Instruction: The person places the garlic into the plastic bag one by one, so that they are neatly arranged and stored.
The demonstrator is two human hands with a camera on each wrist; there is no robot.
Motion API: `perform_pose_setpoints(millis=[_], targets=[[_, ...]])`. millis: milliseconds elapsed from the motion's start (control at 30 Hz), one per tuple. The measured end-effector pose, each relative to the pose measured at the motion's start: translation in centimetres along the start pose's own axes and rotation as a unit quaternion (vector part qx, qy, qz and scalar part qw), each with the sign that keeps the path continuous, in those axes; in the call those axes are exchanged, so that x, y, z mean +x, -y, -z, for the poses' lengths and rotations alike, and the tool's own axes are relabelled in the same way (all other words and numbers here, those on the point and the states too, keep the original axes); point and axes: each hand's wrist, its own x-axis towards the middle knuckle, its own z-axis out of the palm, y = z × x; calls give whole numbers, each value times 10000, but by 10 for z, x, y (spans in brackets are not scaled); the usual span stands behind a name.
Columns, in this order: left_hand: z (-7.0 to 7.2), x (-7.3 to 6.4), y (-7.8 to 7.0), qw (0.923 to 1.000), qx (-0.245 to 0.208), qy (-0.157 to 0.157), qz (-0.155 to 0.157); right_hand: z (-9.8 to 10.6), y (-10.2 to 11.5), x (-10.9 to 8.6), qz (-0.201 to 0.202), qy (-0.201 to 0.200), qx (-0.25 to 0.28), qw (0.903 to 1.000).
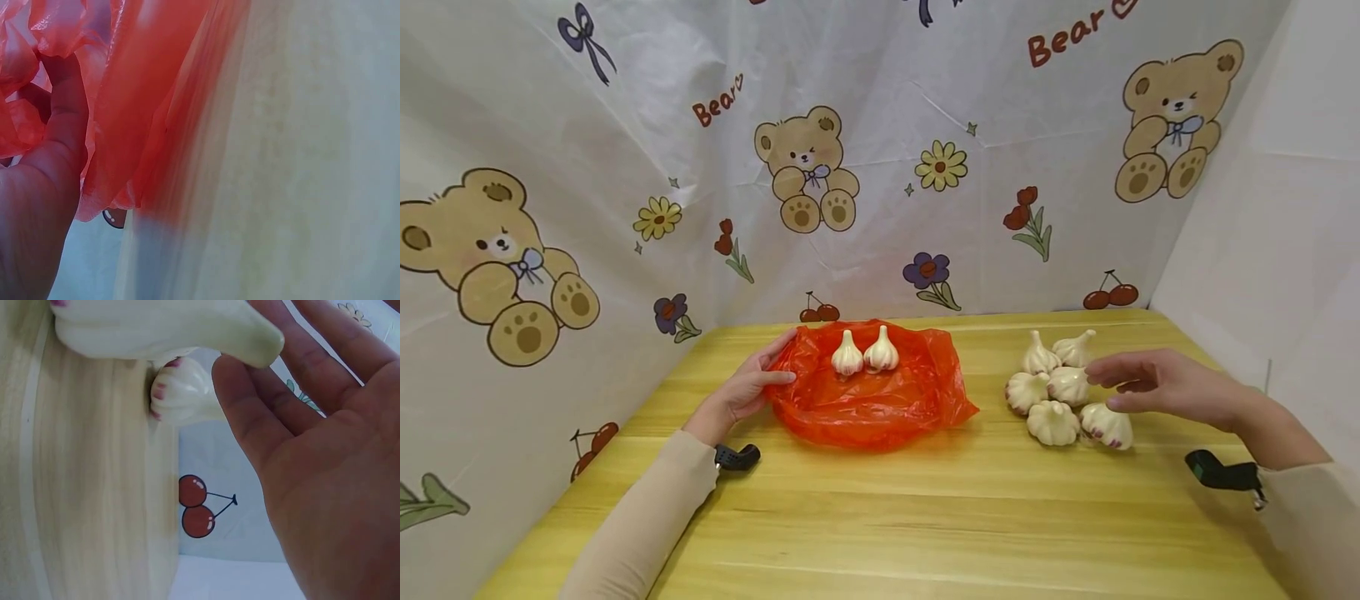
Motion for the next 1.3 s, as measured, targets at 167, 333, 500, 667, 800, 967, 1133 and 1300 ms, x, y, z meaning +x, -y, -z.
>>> perform_pose_setpoints(millis=[167, 333, 500, 667, 800, 967, 1133, 1300], targets=[[-1, 2, -1, 10000, 2, -75, 5, 0, -11, 0, 154, 350, 295, 9988], [-1, 1, -1, 9999, -135, -76, 29, -2, -20, -1, 349, 572, 453, 9967], [-1, 1, -2, 9999, -70, -73, -25, -4, -25, -1, 386, 774, 751, 9934], [-1, 0, -1, 10000, 27, -4, -58, -7, -32, -3, 163, 921, 883, 9917], [0, 0, 0, 10000, 5, -2, -32, -10, -35, -4, 3, 886, 504, 9948], [0, -1, -2, 10000, 7, 15, -31, -9, -34, -6, -73, 868, 231, 9959], [-2, 0, -3, 10000, 49, 24, -65, -9, -33, -8, -181, 764, -11, 9969], [-2, -1, -1, 10000, 28, -47, 7, -13, -33, -8, -254, 686, -195, 9971]])
